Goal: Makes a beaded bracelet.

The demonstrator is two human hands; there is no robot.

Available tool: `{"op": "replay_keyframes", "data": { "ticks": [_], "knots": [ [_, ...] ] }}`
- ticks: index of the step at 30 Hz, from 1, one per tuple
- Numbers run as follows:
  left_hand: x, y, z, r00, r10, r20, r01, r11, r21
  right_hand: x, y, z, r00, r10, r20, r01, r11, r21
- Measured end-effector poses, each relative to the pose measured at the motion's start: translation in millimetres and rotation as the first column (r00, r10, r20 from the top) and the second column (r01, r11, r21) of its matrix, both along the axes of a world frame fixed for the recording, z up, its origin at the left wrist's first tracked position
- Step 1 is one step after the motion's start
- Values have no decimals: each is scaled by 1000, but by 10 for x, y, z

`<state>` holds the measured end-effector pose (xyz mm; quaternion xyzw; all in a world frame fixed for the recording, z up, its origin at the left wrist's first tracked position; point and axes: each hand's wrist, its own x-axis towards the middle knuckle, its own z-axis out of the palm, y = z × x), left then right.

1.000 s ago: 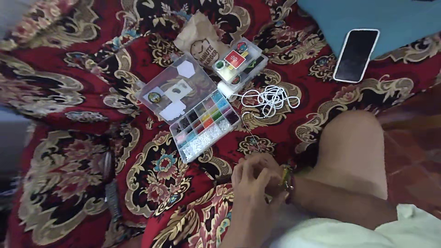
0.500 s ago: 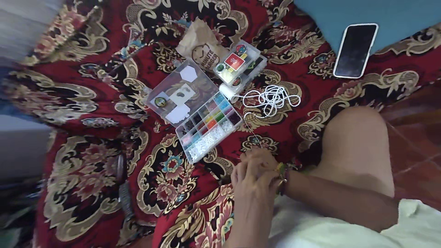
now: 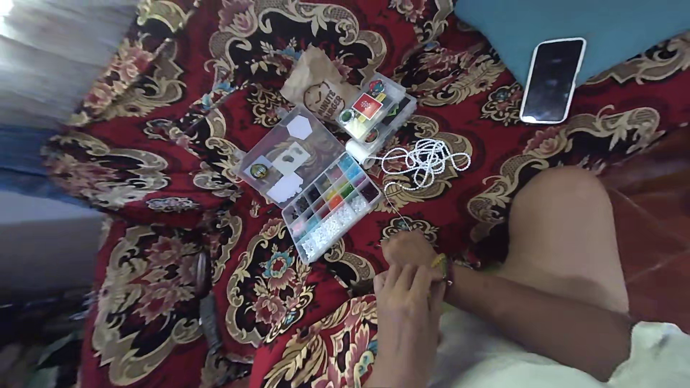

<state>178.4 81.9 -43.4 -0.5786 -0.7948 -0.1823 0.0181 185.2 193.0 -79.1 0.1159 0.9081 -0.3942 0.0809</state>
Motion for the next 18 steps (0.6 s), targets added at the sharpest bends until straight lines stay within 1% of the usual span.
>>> {"op": "replay_keyframes", "data": {
  "ticks": [4, 8, 11, 14, 17, 18],
  "knots": [
    [35, 25, 20, 997, 24, 71, -26, 999, 26, -13, 20, 1, 1000, -11, 13, 11, 1000, 20],
    [42, 9, 33, 994, 49, 94, -53, 998, 42, -12, 50, 59, 998, 9, 56, -8, 1000, -19],
    [33, -1, 17, 996, 34, 88, -41, 997, 72, 22, 125, 240, 988, 47, 145, -30, 993, -117],
    [29, 0, 3, 996, 25, 87, -33, 995, 96, 48, 168, 413, 974, 87, 210, -67, 993, -100],
    [24, -3, 6, 992, 27, 120, -39, 994, 98, -3, 126, 263, 981, 97, 170, -85, 993, -77],
    [23, -5, 10, 991, 28, 132, -41, 995, 94, -20, 108, 240, 979, 99, 181, -85, 993, -87]
  ]
}}
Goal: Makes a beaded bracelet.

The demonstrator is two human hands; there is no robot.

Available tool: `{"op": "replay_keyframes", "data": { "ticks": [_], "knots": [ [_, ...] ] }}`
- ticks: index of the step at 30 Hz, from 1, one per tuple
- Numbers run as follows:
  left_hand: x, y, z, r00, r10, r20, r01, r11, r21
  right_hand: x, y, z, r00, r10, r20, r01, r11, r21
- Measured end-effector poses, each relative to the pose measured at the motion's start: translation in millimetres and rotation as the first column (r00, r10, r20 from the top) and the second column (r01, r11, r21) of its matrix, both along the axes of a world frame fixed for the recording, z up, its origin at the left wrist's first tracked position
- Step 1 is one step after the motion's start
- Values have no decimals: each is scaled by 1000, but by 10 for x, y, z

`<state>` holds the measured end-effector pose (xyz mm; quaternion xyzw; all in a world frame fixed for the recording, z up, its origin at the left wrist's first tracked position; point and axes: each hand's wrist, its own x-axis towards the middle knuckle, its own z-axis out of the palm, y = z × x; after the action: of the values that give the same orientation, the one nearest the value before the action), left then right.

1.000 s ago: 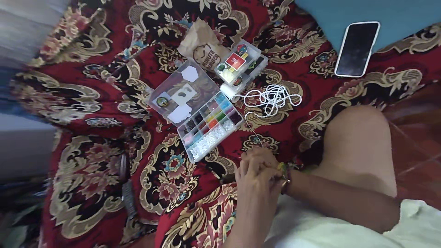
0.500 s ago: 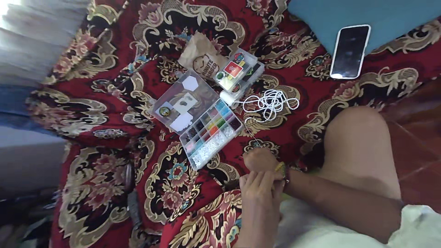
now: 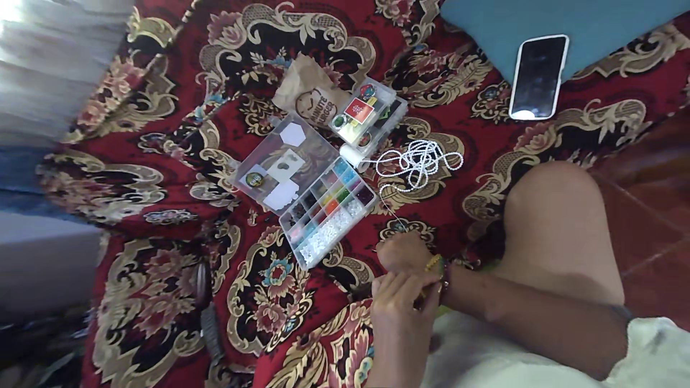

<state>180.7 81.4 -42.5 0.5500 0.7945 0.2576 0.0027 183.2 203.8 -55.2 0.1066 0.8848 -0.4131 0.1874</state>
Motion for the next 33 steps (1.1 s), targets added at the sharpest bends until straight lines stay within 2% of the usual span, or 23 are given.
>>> {"op": "replay_keyframes", "data": {
  "ticks": [2, 6, 11, 13, 16, 20, 24, 25, 27, 28, 30, 31, 33],
  "knots": [
    [-7, -2, 11, 1000, 4, 20, -4, 1000, -9, -20, -13, 39, 998, 22, 63, -21, 1000, -18],
    [-31, -27, 116, 991, 32, 128, -23, 997, -70, 9, -65, 31, 998, 29, 52, -27, 999, -32],
    [-84, -83, 135, 968, 39, 247, -28, 998, -48, 16, -75, 50, 990, 92, 106, -88, 995, -41],
    [-106, -101, 128, 962, 33, 270, -25, 999, -32, 38, -68, 99, 986, 77, 150, -68, 996, -65],
    [-134, -120, 156, 937, 39, 348, -20, 998, -59, 157, -78, 139, 994, 56, 93, -50, 997, -63],
    [-160, -140, 144, 907, 37, 420, -8, 997, -71, 89, -112, 202, 970, 1, 244, 24, 994, -102],
    [-167, -142, 160, 898, 22, 439, 6, 998, -64, 198, 48, 206, 983, 108, 148, -76, 976, -203],
    [-170, -146, 144, 900, 15, 436, 11, 998, -55, 278, 62, 230, 990, 87, 107, -61, 972, -226],
    [-171, -150, 130, 908, 8, 418, 18, 998, -56, 470, -30, 327, 990, -101, 95, 126, 944, -306],
    [-167, -148, 130, 914, 6, 406, 20, 998, -61, 458, -97, 225, 987, -155, 42, 160, 940, -301],
    [-154, -136, 141, 920, 6, 392, 23, 997, -69, 251, -49, 163, 985, -12, 173, 58, 963, -264],
    [-152, -133, 139, 923, 2, 386, 27, 997, -69, 142, -101, 38, 981, 1, 192, 43, 973, -225],
    [-154, -132, 127, 930, -13, 368, 41, 997, -68, 49, -250, -132, 982, -68, 175, 93, 986, -136]
  ]
}}
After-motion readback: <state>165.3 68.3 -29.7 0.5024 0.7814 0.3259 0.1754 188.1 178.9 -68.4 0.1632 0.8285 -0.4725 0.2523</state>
